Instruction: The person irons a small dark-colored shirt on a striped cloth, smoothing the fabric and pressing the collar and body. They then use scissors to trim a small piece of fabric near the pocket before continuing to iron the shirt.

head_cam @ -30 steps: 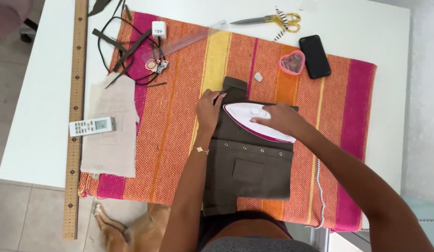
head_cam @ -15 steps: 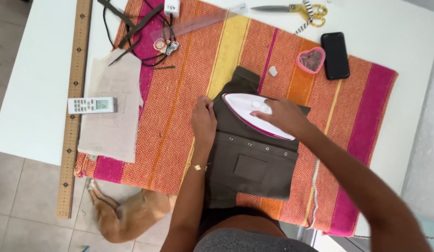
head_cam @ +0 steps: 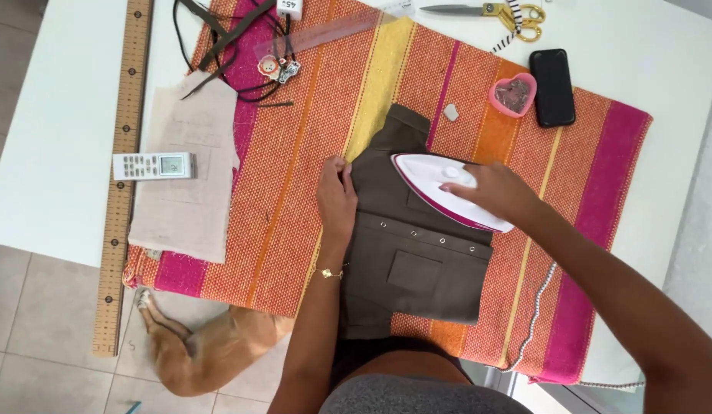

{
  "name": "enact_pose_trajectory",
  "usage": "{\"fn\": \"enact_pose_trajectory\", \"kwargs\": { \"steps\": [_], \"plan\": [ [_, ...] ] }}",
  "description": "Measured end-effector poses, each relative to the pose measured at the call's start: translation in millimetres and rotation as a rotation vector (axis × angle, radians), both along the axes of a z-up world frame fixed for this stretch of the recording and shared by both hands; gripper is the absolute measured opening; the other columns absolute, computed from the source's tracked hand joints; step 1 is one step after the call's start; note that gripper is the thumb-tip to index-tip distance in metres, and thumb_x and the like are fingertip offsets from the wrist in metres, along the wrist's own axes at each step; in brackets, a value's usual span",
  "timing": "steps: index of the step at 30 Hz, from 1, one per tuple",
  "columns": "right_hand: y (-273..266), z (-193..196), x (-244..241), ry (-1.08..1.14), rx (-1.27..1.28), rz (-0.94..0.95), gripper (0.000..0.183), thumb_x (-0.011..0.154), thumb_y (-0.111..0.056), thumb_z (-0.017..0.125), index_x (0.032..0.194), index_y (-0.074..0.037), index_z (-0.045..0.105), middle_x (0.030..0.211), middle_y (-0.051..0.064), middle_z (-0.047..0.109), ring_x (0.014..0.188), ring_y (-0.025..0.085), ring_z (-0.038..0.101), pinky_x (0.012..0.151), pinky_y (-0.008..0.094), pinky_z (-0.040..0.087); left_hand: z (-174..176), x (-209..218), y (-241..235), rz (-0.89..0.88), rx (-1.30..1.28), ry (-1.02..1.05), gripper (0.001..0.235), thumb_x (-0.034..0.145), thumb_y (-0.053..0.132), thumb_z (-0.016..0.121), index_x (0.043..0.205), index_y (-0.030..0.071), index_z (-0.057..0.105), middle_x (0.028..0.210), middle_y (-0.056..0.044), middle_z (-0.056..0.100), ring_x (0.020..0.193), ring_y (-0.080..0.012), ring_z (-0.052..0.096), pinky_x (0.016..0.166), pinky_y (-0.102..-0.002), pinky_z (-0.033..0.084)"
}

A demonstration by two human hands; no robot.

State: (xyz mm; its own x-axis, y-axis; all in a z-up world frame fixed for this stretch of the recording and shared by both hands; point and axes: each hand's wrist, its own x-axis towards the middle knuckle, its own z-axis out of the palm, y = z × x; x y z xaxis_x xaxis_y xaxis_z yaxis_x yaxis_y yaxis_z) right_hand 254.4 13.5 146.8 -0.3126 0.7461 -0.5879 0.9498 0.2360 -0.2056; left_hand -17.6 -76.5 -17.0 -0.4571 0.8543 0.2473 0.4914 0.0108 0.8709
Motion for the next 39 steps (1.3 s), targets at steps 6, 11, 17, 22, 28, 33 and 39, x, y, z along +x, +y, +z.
{"fn": "enact_pose_trajectory", "kwargs": {
  "steps": [6,11,17,22,28,33,39],
  "plan": [
    [-8.4,-6.0,67.3,-0.079,-0.04,-0.165,0.083,0.102,-0.072,0.059,0.144,-0.002,0.071,0.119,0.03,0.081,0.121,0.048,0.074,0.108,0.056,0.055,-7.5,-0.2,0.2,0.007,0.027,0.045,0.011,0.112,0.01,0.061,0.118,0.001,0.059,0.096,-0.018,0.064,0.097,-0.0431,0.073,0.086,-0.047,0.061],
    [-33.5,0.1,118.2,-0.096,0.012,-0.259,0.079,0.101,-0.07,0.06,0.143,-0.004,0.073,0.116,0.03,0.082,0.121,0.049,0.074,0.11,0.056,0.055,-22.5,-1.5,3.8,0.022,0.04,0.106,0.013,0.112,0.014,0.062,0.118,0.003,0.061,0.099,-0.017,0.066,0.098,-0.0414,0.073,0.087,-0.046,0.061],
    [-64.0,-14.4,195.0,-0.1,0.066,-0.446,0.081,0.1,-0.075,0.062,0.136,-0.005,0.078,0.117,0.028,0.082,0.121,0.05,0.073,0.109,0.057,0.055,-19.1,-7.2,4.1,0.003,0.024,0.101,0.015,0.111,0.016,0.065,0.123,0.008,0.062,0.102,-0.015,0.07,0.097,-0.0385,0.075,0.086,-0.045,0.061],
    [-69.2,-17.4,248.8,-0.202,0.056,-0.644,0.078,0.098,-0.078,0.059,0.087,-0.003,0.074,0.09,0.026,0.079,0.083,0.036,0.074,0.073,0.043,0.05,37.8,-22.2,-33.5,-0.1,-0.19,-0.16,0.033,0.111,0.019,0.063,0.14,0.004,0.059,0.118,-0.014,0.069,0.104,-0.0266,0.068,0.091,-0.04,0.057],
    [-35.2,-88.4,230.3,0.061,0.904,-0.117,0.047,0.108,-0.053,0.084,0.124,-0.01,0.075,0.111,0.013,0.07,0.107,0.037,0.071,0.095,0.048,0.055,39.4,-27.7,-132.6,-0.134,-0.452,-0.094,0.038,0.104,0.024,0.077,0.133,0.002,0.063,0.101,-0.028,0.075,0.096,-0.0485,0.075,0.079,-0.055,0.059],
    [17.5,-165.2,113.3,0.411,0.66,0.023,0.049,0.094,-0.045,0.086,0.128,-0.012,0.072,0.115,0.008,0.07,0.12,0.031,0.069,0.109,0.044,0.052,55.1,-36.8,-191.9,-0.118,-0.713,-0.163,0.051,0.096,0.044,0.084,0.127,0.009,0.066,0.1,-0.019,0.084,0.099,-0.0422,0.08,0.08,-0.051,0.061],
    [30.4,-117.4,46.2,0.344,0.253,-0.008,0.036,0.095,-0.037,0.082,0.124,-0.017,0.074,0.118,0.015,0.079,0.12,0.041,0.073,0.1,0.054,0.057,12.1,10.7,-241.4,-0.151,-0.698,-0.561,0.062,0.088,0.031,0.093,0.141,0.015,0.066,0.121,-0.019,0.084,0.117,-0.0386,0.078,0.098,-0.051,0.064]
  ]
}}
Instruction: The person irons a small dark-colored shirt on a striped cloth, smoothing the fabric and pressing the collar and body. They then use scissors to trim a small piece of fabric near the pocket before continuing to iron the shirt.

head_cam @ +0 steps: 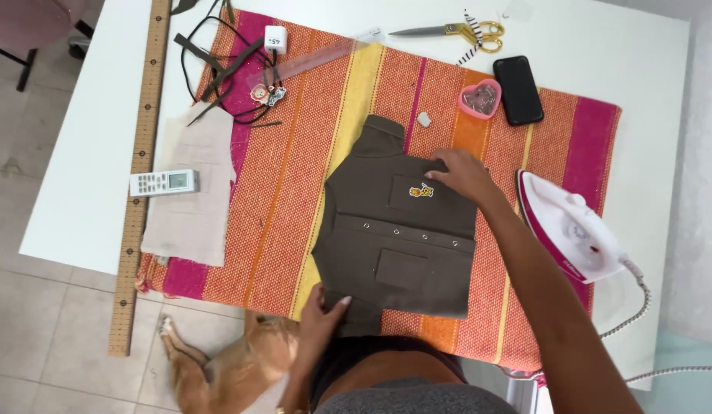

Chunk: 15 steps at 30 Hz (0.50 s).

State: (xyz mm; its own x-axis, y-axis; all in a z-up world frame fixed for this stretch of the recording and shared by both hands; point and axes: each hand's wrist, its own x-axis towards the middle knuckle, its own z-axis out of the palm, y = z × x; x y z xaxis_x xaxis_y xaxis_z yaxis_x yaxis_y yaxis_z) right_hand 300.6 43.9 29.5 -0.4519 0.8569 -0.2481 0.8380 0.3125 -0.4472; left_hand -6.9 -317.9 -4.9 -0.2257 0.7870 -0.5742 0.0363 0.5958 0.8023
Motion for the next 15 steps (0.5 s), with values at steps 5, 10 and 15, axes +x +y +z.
{"fn": "enact_pose_trajectory", "kwargs": {
  "steps": [5,10,15],
  "plan": [
    [-24.9,59.4,10.2,0.017,0.019,-0.075,0.026,0.094,-0.029,0.082,0.117,-0.016,0.081,0.109,0.014,0.081,0.111,0.04,0.076,0.092,0.049,0.058,84.8,-28.2,52.5,-0.035,0.172,-0.061,0.075,0.092,0.014,0.083,0.16,0.009,0.05,0.137,-0.034,0.071,0.131,-0.0527,0.066,0.107,-0.064,0.056],
    [-101.2,101.8,55.2,0.041,-0.072,-0.287,0.031,0.094,-0.04,0.082,0.112,-0.015,0.079,0.089,0.017,0.077,0.097,0.039,0.077,0.083,0.048,0.055,208.0,-95.7,144.7,-0.157,0.263,0.117,0.048,0.084,0.027,0.093,0.122,0.002,0.076,0.095,-0.022,0.077,0.094,-0.0353,0.074,0.083,-0.049,0.062],
    [-234.1,52.0,44.0,0.233,-0.285,-0.468,0.058,0.093,-0.051,0.08,0.119,0.001,0.073,0.106,0.037,0.075,0.108,0.058,0.071,0.091,0.063,0.057,167.4,-153.4,218.0,-0.321,0.232,0.469,0.058,0.091,0.022,0.09,0.146,0.023,0.072,0.114,-0.009,0.08,0.106,-0.0361,0.076,0.098,-0.046,0.055]
  ]
}}
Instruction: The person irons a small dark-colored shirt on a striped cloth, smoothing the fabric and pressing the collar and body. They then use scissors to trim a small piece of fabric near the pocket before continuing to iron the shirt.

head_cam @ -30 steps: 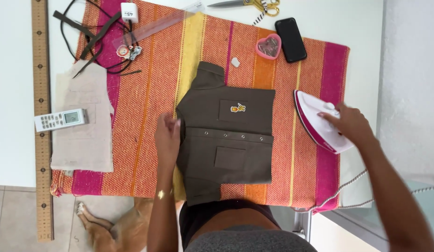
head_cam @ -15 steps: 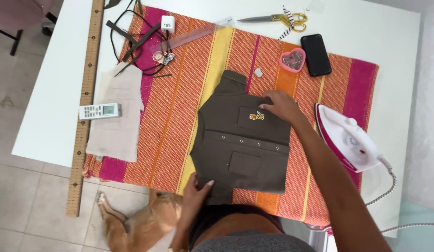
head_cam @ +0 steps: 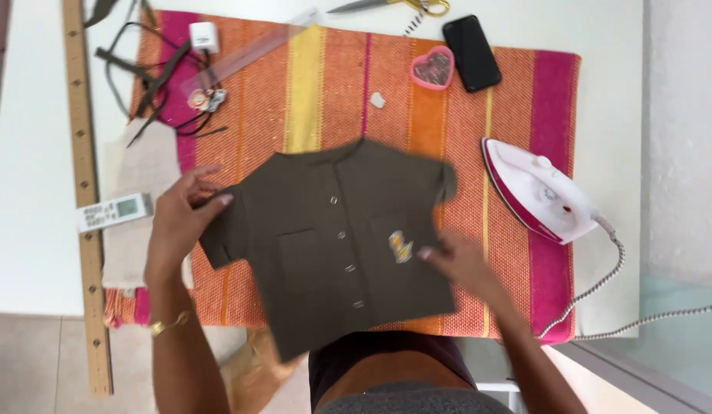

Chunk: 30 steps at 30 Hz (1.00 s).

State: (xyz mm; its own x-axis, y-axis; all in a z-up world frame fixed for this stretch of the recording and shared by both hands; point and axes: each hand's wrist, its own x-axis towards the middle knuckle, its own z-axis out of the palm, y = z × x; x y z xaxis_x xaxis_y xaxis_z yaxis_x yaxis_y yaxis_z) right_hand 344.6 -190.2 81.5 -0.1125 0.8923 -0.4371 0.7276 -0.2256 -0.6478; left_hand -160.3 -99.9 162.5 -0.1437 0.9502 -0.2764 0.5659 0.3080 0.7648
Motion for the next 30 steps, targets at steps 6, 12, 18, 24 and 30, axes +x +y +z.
{"fn": "enact_pose_trajectory", "kwargs": {
  "steps": [6,12,18,24,30],
  "plan": [
    [-24.7,-42.7,29.4,-0.157,0.463,-0.363,0.023,0.098,-0.031,0.088,0.116,-0.02,0.078,0.093,0.004,0.082,0.089,0.024,0.078,0.078,0.036,0.062,-46.1,157.6,0.4,-0.156,0.605,0.103,0.025,0.103,0.002,0.071,0.128,0.002,0.072,0.116,-0.024,0.069,0.117,-0.0461,0.066,0.108,-0.053,0.047],
    [43.7,-46.7,20.2,0.174,0.173,-0.509,0.031,0.107,-0.042,0.08,0.122,-0.015,0.082,0.106,0.009,0.081,0.104,0.025,0.079,0.091,0.037,0.063,-155.3,245.6,12.4,-0.156,0.514,0.308,0.054,0.099,0.034,0.087,0.14,0.008,0.063,0.131,-0.011,0.057,0.125,-0.0329,0.055,0.105,-0.053,0.046],
    [62.0,-125.3,11.6,0.35,0.118,-0.567,0.04,0.109,-0.043,0.07,0.078,-0.018,0.076,0.064,-0.004,0.055,0.063,0.01,0.049,0.058,0.026,0.039,-177.9,256.9,42.0,-0.035,0.468,0.235,0.036,0.094,0.039,0.09,0.098,0.021,0.06,0.096,0.006,0.057,0.103,-0.0211,0.056,0.092,-0.046,0.036],
    [48.6,-116.5,6.4,0.084,0.418,-0.415,0.046,0.114,-0.026,0.071,0.072,-0.009,0.065,0.048,0.005,0.047,0.054,0.008,0.037,0.051,0.026,0.033,-189.4,256.9,41.9,-0.043,0.563,0.233,0.019,0.098,0.026,0.085,0.099,0.021,0.067,0.09,0.007,0.065,0.099,-0.0186,0.059,0.096,-0.042,0.034],
    [56.7,-130.3,11.4,0.156,0.381,-0.423,0.037,0.116,-0.023,0.067,0.085,-0.004,0.071,0.059,0.008,0.056,0.065,0.01,0.045,0.056,0.032,0.041,-191.3,257.5,44.0,-0.049,0.62,0.273,0.01,0.103,0.031,0.079,0.105,0.026,0.07,0.092,0.011,0.065,0.099,-0.0153,0.058,0.093,-0.042,0.038]
  ]
}}
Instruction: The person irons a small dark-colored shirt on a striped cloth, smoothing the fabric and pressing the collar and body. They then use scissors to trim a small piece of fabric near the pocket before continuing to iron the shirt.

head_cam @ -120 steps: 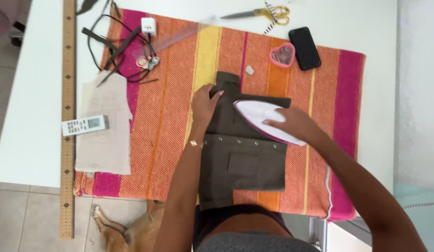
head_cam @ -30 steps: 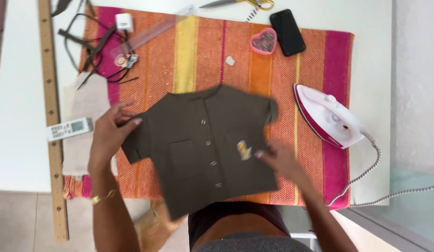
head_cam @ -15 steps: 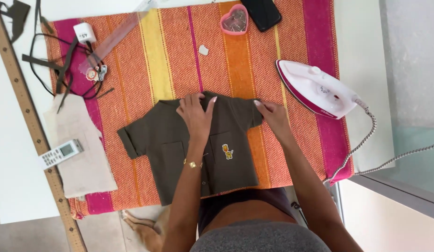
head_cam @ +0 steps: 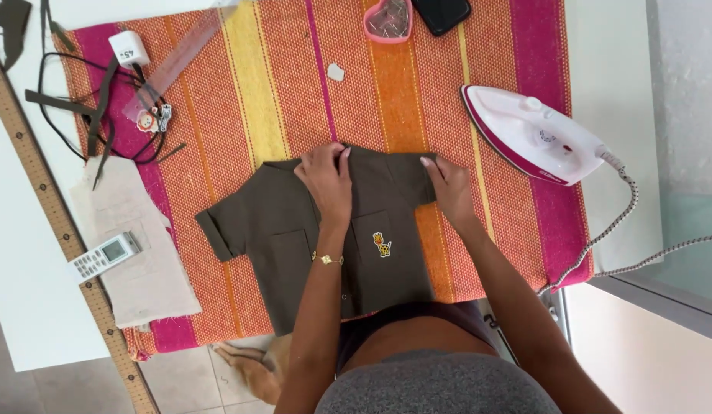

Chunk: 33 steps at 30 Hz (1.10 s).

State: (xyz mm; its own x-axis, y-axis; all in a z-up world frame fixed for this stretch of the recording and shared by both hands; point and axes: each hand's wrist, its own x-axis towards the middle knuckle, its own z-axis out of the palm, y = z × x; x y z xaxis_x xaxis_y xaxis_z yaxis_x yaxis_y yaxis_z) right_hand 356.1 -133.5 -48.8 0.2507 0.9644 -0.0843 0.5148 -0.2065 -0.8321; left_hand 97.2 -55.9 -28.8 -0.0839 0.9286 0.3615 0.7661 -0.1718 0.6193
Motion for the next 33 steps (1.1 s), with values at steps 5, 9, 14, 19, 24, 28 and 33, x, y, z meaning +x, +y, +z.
{"fn": "enact_pose_trajectory", "kwargs": {
  "steps": [5,9,14,19,24,28,33],
  "plan": [
    [1.8,19.5,-5.1,0.016,-0.01,-0.001,0.032,0.116,-0.023,0.068,0.091,-0.004,0.075,0.064,0.007,0.062,0.07,0.009,0.049,0.059,0.032,0.044,31.9,56.0,-56.9,-0.324,-0.005,-0.314,0.032,0.11,0.014,0.063,0.139,0.001,0.063,0.14,-0.025,0.058,0.132,-0.0418,0.055,0.112,-0.055,0.041],
    [-4.8,29.4,-3.9,0.024,-0.013,0.023,0.026,0.115,-0.022,0.069,0.103,-0.002,0.079,0.069,0.013,0.064,0.076,0.009,0.051,0.062,0.033,0.046,64.7,66.1,-81.2,-0.447,-0.065,0.153,0.061,0.119,0.026,0.044,0.17,-0.006,0.033,0.177,-0.031,0.029,0.165,-0.0444,0.029,0.136,-0.059,0.02],
    [-11.8,-0.6,-2.8,-0.014,0.05,0.0,0.022,0.116,-0.018,0.068,0.117,-0.004,0.084,0.085,0.02,0.078,0.079,0.008,0.061,0.064,0.036,0.052,35.4,66.0,-83.4,-0.378,-0.071,0.2,0.076,0.117,0.04,0.044,0.173,-0.006,0.02,0.18,-0.029,0.022,0.168,-0.0412,0.023,0.139,-0.054,0.014],
    [-9.2,-9.4,5.6,-0.018,0.053,0.008,0.021,0.116,-0.019,0.069,0.117,-0.005,0.084,0.087,0.014,0.079,0.084,0.007,0.06,0.065,0.035,0.051,39.9,67.6,-83.8,-0.362,-0.105,0.156,0.066,0.12,0.031,0.036,0.173,-0.005,0.019,0.18,-0.027,0.023,0.169,-0.0384,0.021,0.14,-0.052,0.011],
    [-9.0,67.2,-14.0,-0.049,-0.013,-0.074,0.024,0.105,-0.029,0.082,0.128,-0.022,0.082,0.098,0.014,0.082,0.099,0.027,0.08,0.073,0.037,0.061,38.1,68.9,-85.3,-0.35,-0.12,0.222,0.075,0.116,0.046,0.045,0.175,0.003,0.024,0.184,-0.021,0.014,0.171,-0.0375,0.012,0.139,-0.056,0.006],
    [-26.8,72.0,-15.1,-0.302,0.195,0.015,0.052,0.103,0.009,0.071,0.152,-0.003,0.06,0.137,0.021,0.063,0.116,0.046,0.07,0.092,0.053,0.061,32.7,69.5,-86.2,-0.341,-0.142,0.225,0.073,0.116,0.05,0.042,0.175,0.009,0.029,0.184,-0.019,0.013,0.172,-0.0362,0.01,0.139,-0.057,0.004],
    [-22.8,75.0,-46.3,-0.775,0.319,0.365,0.056,0.112,0.001,0.056,0.168,-0.003,0.049,0.172,0.015,0.048,0.163,0.031,0.036,0.136,0.054,0.013,28.6,72.0,-85.8,-0.318,-0.116,0.233,0.065,0.117,0.048,0.042,0.173,0.015,0.037,0.184,-0.018,0.015,0.171,-0.0354,0.01,0.138,-0.058,0.003]
  ]
}}
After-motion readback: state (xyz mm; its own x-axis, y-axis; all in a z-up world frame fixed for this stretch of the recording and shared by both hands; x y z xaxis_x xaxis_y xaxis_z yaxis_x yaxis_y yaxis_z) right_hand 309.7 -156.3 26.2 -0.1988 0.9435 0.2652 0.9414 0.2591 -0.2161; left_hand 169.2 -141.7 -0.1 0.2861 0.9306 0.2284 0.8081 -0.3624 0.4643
